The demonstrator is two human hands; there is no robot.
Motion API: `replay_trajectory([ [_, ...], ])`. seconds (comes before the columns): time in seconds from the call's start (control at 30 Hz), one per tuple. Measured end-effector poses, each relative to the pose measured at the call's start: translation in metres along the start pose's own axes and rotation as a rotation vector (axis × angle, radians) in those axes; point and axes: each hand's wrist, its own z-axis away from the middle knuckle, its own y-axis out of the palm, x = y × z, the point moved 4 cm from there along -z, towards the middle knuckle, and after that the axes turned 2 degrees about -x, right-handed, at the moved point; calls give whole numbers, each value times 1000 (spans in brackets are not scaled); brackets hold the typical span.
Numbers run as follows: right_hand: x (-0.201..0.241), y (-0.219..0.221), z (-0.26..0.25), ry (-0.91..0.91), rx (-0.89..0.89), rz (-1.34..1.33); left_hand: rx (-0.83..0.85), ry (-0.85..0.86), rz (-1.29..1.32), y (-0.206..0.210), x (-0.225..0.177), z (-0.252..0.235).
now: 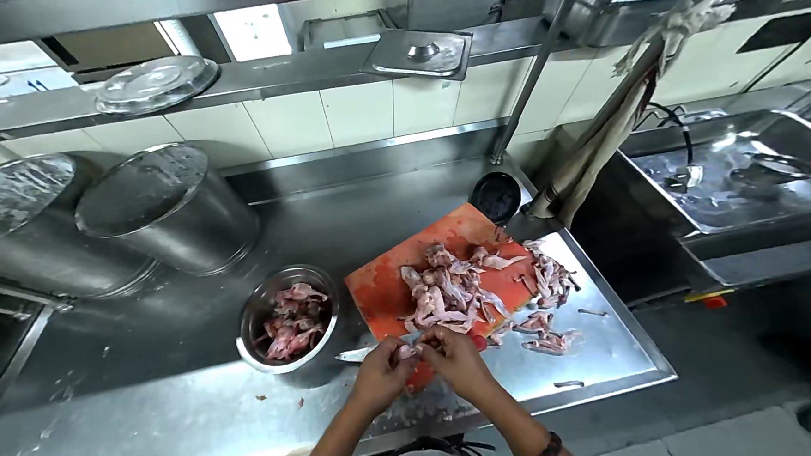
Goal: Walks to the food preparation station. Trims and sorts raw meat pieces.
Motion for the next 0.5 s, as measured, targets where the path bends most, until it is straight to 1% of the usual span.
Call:
replay_trajectory([
  [0.03, 2, -1, 0, -9, -4, -13, -7, 19, -66, 2, -1, -2],
  [0.07, 2, -4, 0, -24, -15, 7, -14, 20, -79, 3, -2, -3],
  [0.1, 0, -7, 0, -42, -36, 93, -23, 7, -47, 4, -3, -4],
  [0.17, -12, -14, 4, -76, -32, 428, -49, -44, 69, 3, -4, -1],
  [0.23, -32, -12, 7, -67, 62, 727, -84, -104, 180, -2, -4, 2],
  [0.3, -46, -3, 11, -119, 90, 882, -115, -148, 285, -7, -5, 5],
  [0.37, -48, 5, 13, -200, 48, 955, -144, -180, 343, -11, -7, 9],
  [0.4, -46, 9, 12, -212, 62, 974, -157, -196, 353, -13, -8, 12],
  [0.5, -39, 18, 2, -190, 203, 993, -191, -218, 362, -16, -15, 19],
])
